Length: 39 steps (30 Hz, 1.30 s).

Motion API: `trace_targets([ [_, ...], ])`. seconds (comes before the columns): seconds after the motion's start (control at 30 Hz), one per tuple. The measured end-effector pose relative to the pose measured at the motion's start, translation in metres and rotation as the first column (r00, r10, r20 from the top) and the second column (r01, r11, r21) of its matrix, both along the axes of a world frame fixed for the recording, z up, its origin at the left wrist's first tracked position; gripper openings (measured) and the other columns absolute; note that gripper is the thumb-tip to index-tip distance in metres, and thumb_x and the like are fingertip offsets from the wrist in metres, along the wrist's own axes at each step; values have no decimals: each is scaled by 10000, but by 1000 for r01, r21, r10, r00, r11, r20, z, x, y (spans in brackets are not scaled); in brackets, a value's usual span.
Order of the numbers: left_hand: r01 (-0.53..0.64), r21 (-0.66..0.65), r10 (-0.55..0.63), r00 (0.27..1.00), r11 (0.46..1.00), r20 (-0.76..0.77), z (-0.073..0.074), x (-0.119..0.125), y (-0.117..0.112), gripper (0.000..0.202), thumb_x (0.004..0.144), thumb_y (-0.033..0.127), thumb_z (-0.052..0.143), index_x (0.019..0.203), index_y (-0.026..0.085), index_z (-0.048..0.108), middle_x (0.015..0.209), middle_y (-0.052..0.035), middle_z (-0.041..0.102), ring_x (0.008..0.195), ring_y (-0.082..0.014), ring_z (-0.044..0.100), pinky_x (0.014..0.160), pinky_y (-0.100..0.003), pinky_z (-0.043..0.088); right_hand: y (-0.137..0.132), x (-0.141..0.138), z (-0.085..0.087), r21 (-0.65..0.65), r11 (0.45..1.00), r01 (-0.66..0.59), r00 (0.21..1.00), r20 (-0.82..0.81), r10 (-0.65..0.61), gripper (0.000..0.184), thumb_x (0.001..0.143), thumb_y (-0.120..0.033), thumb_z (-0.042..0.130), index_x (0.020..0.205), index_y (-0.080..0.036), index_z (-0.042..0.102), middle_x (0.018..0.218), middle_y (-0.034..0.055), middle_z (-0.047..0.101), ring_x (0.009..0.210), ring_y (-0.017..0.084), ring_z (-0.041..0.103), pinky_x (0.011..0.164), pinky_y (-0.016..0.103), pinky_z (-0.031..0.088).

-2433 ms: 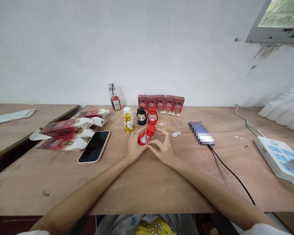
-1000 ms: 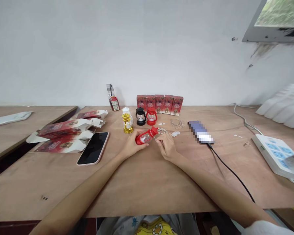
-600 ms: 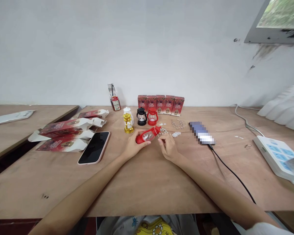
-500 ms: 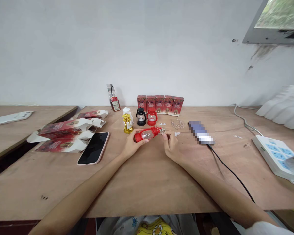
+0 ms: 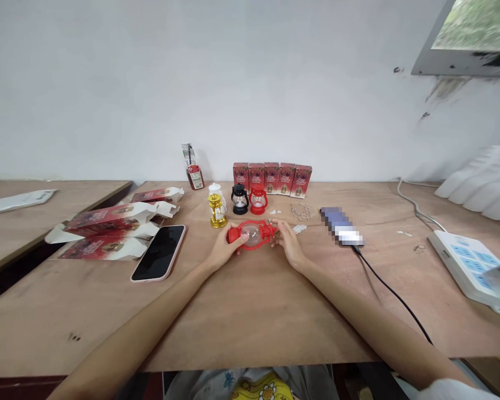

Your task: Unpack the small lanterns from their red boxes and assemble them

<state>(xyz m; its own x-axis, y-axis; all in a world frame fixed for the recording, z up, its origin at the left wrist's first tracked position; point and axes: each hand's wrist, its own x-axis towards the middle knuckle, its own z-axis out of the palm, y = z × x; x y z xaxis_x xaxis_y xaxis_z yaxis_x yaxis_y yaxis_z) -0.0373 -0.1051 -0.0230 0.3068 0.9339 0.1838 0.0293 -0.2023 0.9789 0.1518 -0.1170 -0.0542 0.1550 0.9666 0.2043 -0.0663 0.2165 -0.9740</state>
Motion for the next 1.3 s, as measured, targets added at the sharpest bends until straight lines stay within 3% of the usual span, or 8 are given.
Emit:
trace_targets([
  [0.17,13,19,-13,1000,1000,-20,0,0,0,414,653,493,690,793,187,448,680,51,539,452,-60,449,415,-200,402,-4,0,-1,67,993,-95,989,124,86,489,849,-530,468,1243,-241,452,1020,56,595,734,138,581,616,286,519],
  [0.3,48,48,-45,997,998,-58,1,1,-4,397,668,476,687,805,187,451,709,50,552,459,-56,463,427,-196,410,-9,-4,-1,84,991,-106,972,220,86,551,789,-493,591,1259,-252,434,1175,70,573,976,171,586,735,300,523],
  [0.43,68,72,-62,995,995,-82,1,2,-7,376,693,472,669,812,186,456,693,55,541,470,-55,473,441,-188,412,-12,-9,3,69,992,-107,970,225,89,477,817,-497,544,1199,-222,463,1193,80,583,1096,183,559,871,335,495],
  [0.53,86,75,-79,992,993,-96,-1,3,-8,384,704,491,652,816,191,441,671,63,522,468,-56,467,444,-187,404,-13,-10,3,97,992,-83,974,219,60,382,853,-494,488,1123,-225,502,1137,72,613,1073,177,570,916,343,472],
  [0.63,102,66,-94,989,993,-118,-4,5,-10,394,718,505,633,825,196,414,641,74,499,450,-55,443,436,-187,376,-12,-9,-1,121,991,-50,982,185,27,336,860,-481,478,1085,-234,513,1059,62,631,977,178,600,852,332,496],
  [0.87,52,113,-31,983,992,-178,-9,10,-12,340,743,459,613,845,194,426,643,63,509,488,-72,445,475,-199,357,-11,-9,-1,150,987,54,974,210,-86,267,856,-426,464,1019,-219,509,972,50,607,894,177,571,835,331,468],
  [1.2,-37,278,124,945,960,-304,-11,12,-13,373,684,440,674,801,199,414,752,36,563,671,-129,513,634,-253,400,-13,-14,2,268,944,195,937,232,-260,237,866,-368,441,1053,-224,451,1057,60,542,997,179,523,909,343,431],
  [1.3,-38,252,114,949,967,-293,-11,13,-12,358,693,436,665,790,198,415,726,45,551,637,-118,505,608,-246,403,-18,-15,6,298,938,179,933,252,-258,226,875,-351,427,1054,-218,462,1069,67,543,1003,182,525,910,344,429],
])
